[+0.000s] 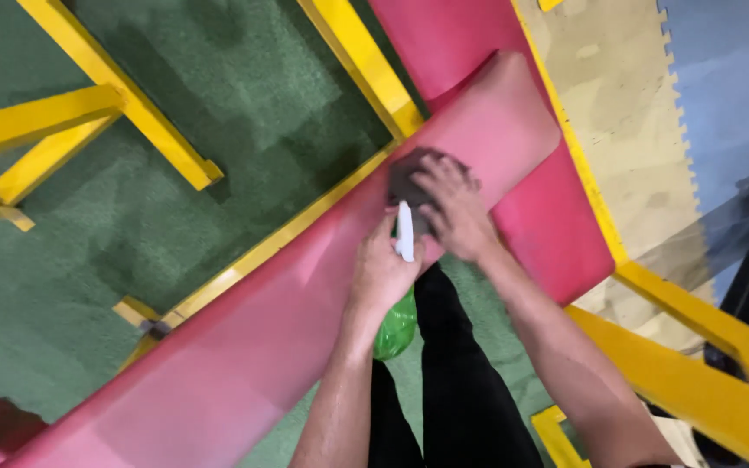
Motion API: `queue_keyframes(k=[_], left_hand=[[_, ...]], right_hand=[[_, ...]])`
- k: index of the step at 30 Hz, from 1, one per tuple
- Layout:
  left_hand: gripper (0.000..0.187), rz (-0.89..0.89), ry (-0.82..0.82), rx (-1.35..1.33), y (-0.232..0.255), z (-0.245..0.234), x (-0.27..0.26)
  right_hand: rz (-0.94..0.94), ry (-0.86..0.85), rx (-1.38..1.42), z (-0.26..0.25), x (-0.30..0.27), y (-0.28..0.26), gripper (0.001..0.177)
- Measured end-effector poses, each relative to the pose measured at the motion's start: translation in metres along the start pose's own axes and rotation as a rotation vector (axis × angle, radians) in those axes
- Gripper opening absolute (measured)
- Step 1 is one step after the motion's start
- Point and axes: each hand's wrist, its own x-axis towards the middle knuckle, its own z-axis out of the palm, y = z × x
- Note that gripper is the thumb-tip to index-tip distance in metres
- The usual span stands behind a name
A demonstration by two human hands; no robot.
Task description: Cleaning various gym machines and benches with a spray bottle and cloth.
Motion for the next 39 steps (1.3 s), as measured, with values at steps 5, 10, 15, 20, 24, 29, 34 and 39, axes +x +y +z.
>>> queue_keyframes(k=[5, 10, 15, 20, 24, 29, 34, 39], left_hand=[[0.051, 0.034, 0.082, -0.045, 0.025, 0.042, 0.021], [0.052, 0.023, 0.092, -0.025, 0.043, 0.069, 0.026], [0.056, 0.006, 0.089, 0.020, 0.046, 0.083, 0.025], [0.057, -0.061, 0.081, -0.010, 0.045, 0.091, 0.025], [0.063, -0.097, 0.045, -0.007, 0.052, 0.091, 0.019], [0.054, 0.012, 0.053, 0.051, 0.037, 0.111, 0.018], [0.068, 0.059, -0.100, -0.002, 0.049, 0.108, 0.012], [0.074, 0.059, -0.216, 0.167, 0.060, 0.106, 0.011]], right_hand=[[0.137, 0.159, -0.082, -0.017, 0.064, 0.121, 0.052], [0.520, 0.034, -0.102, -0.072, 0.148, 0.139, 0.051], [0.395, 0.442, 0.039, -0.032, 0.095, 0.135, 0.057], [0.133, 0.360, -0.057, 0.023, -0.022, 0.100, 0.059], [0.174, 0.041, -0.137, 0.006, -0.035, 0.107, 0.066], [0.363, 0.389, 0.043, -0.023, 0.050, 0.160, 0.059], [0.874, 0.283, 0.297, -0.023, 0.050, 0.180, 0.055], [0.247, 0.530, 0.252, 0.056, -0.039, 0.132, 0.062]])
